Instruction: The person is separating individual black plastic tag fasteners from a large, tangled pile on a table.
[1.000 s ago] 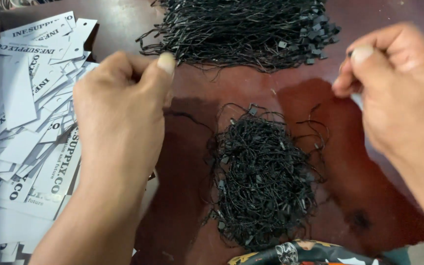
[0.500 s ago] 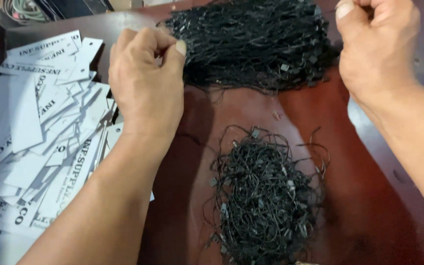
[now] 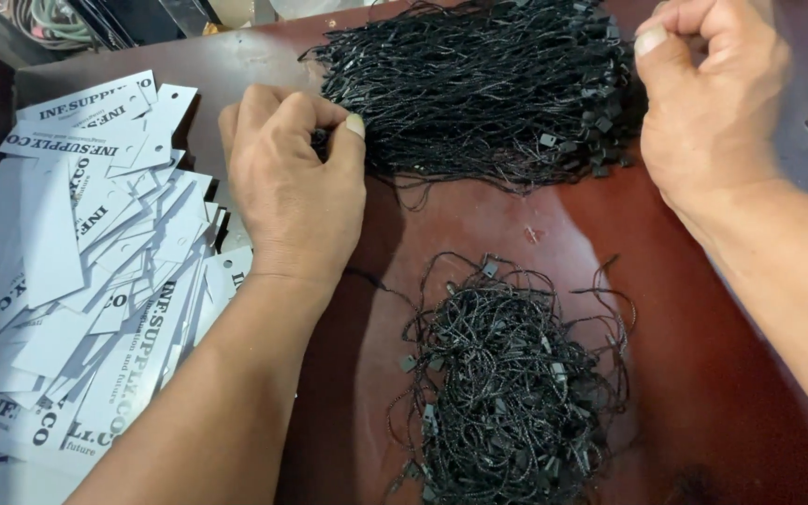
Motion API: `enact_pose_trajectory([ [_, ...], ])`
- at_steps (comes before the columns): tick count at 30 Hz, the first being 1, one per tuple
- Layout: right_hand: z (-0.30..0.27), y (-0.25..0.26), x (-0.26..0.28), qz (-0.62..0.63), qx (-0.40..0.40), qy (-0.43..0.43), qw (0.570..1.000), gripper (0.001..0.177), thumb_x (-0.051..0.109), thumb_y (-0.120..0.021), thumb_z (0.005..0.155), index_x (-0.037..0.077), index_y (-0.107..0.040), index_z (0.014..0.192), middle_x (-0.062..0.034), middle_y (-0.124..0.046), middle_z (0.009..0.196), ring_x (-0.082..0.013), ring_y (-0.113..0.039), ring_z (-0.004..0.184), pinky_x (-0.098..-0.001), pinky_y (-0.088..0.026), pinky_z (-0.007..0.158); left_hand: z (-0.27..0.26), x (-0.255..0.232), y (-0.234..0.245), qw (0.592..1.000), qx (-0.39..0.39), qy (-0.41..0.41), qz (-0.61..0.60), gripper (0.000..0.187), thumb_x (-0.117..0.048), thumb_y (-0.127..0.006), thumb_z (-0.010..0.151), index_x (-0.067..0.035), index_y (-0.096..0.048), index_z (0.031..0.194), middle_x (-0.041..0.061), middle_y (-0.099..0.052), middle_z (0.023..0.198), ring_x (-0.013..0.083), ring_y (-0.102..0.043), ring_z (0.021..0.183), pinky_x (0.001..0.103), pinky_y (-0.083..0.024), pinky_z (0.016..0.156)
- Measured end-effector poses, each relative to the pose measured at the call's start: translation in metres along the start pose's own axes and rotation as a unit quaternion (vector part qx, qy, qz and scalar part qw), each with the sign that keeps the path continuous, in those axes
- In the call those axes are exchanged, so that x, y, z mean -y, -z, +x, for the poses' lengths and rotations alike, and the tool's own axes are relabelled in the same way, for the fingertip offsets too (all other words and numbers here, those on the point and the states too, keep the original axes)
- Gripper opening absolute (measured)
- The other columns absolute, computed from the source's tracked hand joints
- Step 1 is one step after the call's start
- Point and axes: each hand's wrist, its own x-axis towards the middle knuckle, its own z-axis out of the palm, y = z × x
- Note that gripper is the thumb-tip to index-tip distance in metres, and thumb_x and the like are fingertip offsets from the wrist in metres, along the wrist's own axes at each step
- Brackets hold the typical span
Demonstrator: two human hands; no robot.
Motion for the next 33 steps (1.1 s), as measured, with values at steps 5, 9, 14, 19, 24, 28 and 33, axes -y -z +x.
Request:
enact_pose_trajectory([
  [5, -0.001, -0.003, -0.003, 0.001, -0.013, 0.028, 1.000, 0.010, -0.011, -0.073, 0.112, -0.001, -0.072, 0.109, -0.0141, -0.069, 0.113, -0.0260, -0.061, 0.105, -0.0387, -0.047, 0.091, 0.002, 0.000, -0.003, 1.000, -0.001, 0.019, 0.024, 0.013, -0.020, -0.073, 0.090, -0.017, -0.069, 0.078, 0.000, -0.059, 0.095, 0.0276, -0.049, 0.102, 0.040, -0.045, 0.085],
  [9, 0.000, -0.003, -0.001, 0.009, -0.011, 0.038, 0.999, 0.010, -0.013, -0.073, 0.111, -0.003, -0.075, 0.111, -0.0166, -0.071, 0.116, -0.0275, -0.063, 0.110, -0.0383, -0.048, 0.093, 0.002, 0.001, -0.005, 0.998, 0.010, 0.043, 0.035, 0.011, -0.024, -0.074, 0.088, -0.021, -0.072, 0.078, -0.001, -0.060, 0.095, 0.0277, -0.050, 0.102, 0.044, -0.043, 0.084],
  [14, -0.006, 0.017, 0.026, 0.005, -0.018, 0.029, 0.999, 0.018, -0.012, -0.061, 0.113, -0.006, -0.074, 0.122, -0.0177, -0.065, 0.120, -0.0274, -0.062, 0.105, -0.0381, -0.049, 0.093, 0.005, -0.002, 0.005, 0.998, 0.010, 0.055, -0.013, 0.008, -0.025, -0.069, 0.090, -0.019, -0.075, 0.089, 0.001, -0.062, 0.102, 0.0268, -0.053, 0.105, 0.040, -0.045, 0.089],
  [19, -0.040, 0.063, 0.073, -0.027, 0.025, -0.045, 0.998, 0.021, -0.005, -0.063, 0.116, -0.003, -0.071, 0.135, -0.0155, -0.065, 0.126, -0.0241, -0.059, 0.102, -0.0371, -0.045, 0.087, 0.001, -0.032, 0.037, 0.993, 0.050, 0.090, -0.058, 0.015, -0.021, -0.064, 0.093, -0.016, -0.076, 0.102, 0.001, -0.064, 0.107, 0.0222, -0.061, 0.104, 0.038, -0.048, 0.088],
  [24, -0.083, 0.094, 0.111, -0.055, 0.224, -0.203, 0.952, 0.019, 0.019, -0.071, 0.091, 0.017, -0.078, 0.108, 0.0052, -0.079, 0.100, -0.0104, -0.072, 0.092, -0.0281, -0.051, 0.089, -0.034, -0.083, 0.068, 0.988, 0.134, 0.014, -0.073, 0.017, -0.020, -0.062, 0.090, -0.016, -0.076, 0.096, 0.006, -0.075, 0.096, 0.0290, -0.066, 0.094, 0.045, -0.049, 0.082],
  [28, -0.101, 0.103, 0.122, 0.012, 0.238, -0.094, 0.967, 0.006, 0.017, -0.073, 0.086, 0.014, -0.075, 0.090, 0.0062, -0.076, 0.078, -0.0087, -0.068, 0.064, -0.0248, -0.051, 0.066, -0.078, -0.111, 0.084, 0.958, 0.233, -0.089, -0.144, 0.026, -0.033, -0.066, 0.089, -0.009, -0.074, 0.092, 0.009, -0.067, 0.084, 0.0320, -0.061, 0.083, 0.046, -0.049, 0.072],
  [33, -0.104, 0.108, 0.134, 0.126, 0.250, 0.011, 0.960, 0.008, 0.009, -0.073, 0.083, 0.005, -0.073, 0.090, -0.0032, -0.070, 0.075, -0.0109, -0.059, 0.053, -0.0222, -0.047, 0.051, -0.108, -0.106, 0.073, 0.951, 0.252, -0.165, -0.076, 0.045, -0.038, -0.082, 0.071, -0.012, -0.073, 0.106, 0.011, -0.062, 0.114, 0.0356, -0.054, 0.101, 0.052, -0.046, 0.070],
])
